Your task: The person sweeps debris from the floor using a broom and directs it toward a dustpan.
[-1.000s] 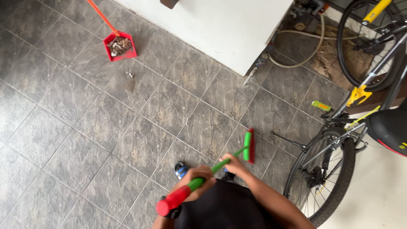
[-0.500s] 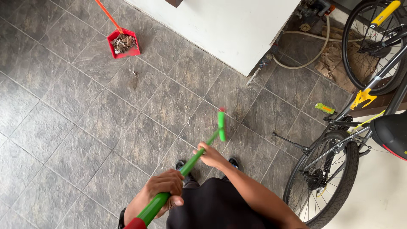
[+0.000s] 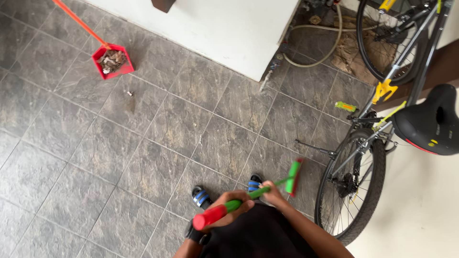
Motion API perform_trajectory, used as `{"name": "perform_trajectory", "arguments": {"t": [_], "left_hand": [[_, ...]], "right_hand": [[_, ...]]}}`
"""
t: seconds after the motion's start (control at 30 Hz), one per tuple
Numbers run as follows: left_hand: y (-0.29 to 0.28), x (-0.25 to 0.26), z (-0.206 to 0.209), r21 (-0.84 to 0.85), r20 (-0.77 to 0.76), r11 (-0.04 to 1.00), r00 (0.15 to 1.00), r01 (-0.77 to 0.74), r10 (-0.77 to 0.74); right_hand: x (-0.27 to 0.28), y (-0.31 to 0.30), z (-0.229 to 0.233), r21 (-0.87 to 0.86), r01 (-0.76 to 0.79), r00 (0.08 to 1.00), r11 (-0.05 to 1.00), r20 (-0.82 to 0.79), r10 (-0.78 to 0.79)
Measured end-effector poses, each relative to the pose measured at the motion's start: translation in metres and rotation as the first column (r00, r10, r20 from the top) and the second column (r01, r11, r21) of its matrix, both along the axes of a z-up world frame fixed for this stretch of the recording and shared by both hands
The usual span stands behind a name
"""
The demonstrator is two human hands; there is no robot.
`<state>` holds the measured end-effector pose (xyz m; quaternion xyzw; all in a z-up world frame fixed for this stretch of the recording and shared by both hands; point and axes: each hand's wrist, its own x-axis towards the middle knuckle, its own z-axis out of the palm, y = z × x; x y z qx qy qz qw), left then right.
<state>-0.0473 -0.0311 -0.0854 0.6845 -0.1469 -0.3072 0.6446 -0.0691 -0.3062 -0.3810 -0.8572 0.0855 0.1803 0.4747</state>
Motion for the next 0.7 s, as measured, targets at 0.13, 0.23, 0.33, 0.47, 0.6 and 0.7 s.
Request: {"name": "perform_trajectory", "arguments": {"t": [0.13,0.23,0.33,0.47,0.6,0.7], "left_hand": [[0.020,0.019,0.031,0.028,0.299,0.996,0.952,-0.082,0.070],[0.036,0.038,0.059,-0.041,0.517,0.999,0.856,-0.012,0.032],[0.034,0.050,0.077,-0.045,0.571,0.999,0.820,-0.005,0.030],[0.015,0.055,0.083,-0.094,0.622,0.994,0.783,0.061,0.011],[-0.026,0.052,0.065,-0.188,0.586,0.975,0.810,0.119,0.014],[-0.057,0.044,0.045,-0.100,0.349,0.995,0.937,0.030,0.007]], "right_hand": [[0.033,0.050,0.004,0.147,-0.108,0.985,0.983,-0.117,0.126],[0.070,0.073,0.021,0.218,-0.256,0.950,0.942,-0.126,0.287],[0.093,0.071,0.053,0.245,-0.358,0.915,0.901,-0.101,0.391],[0.084,0.044,0.075,0.210,-0.276,0.903,0.938,-0.278,0.328],[0.057,-0.030,0.058,0.227,-0.191,0.884,0.955,-0.383,0.268],[0.043,-0.094,0.044,0.167,-0.156,0.871,0.973,-0.442,0.216]]}}
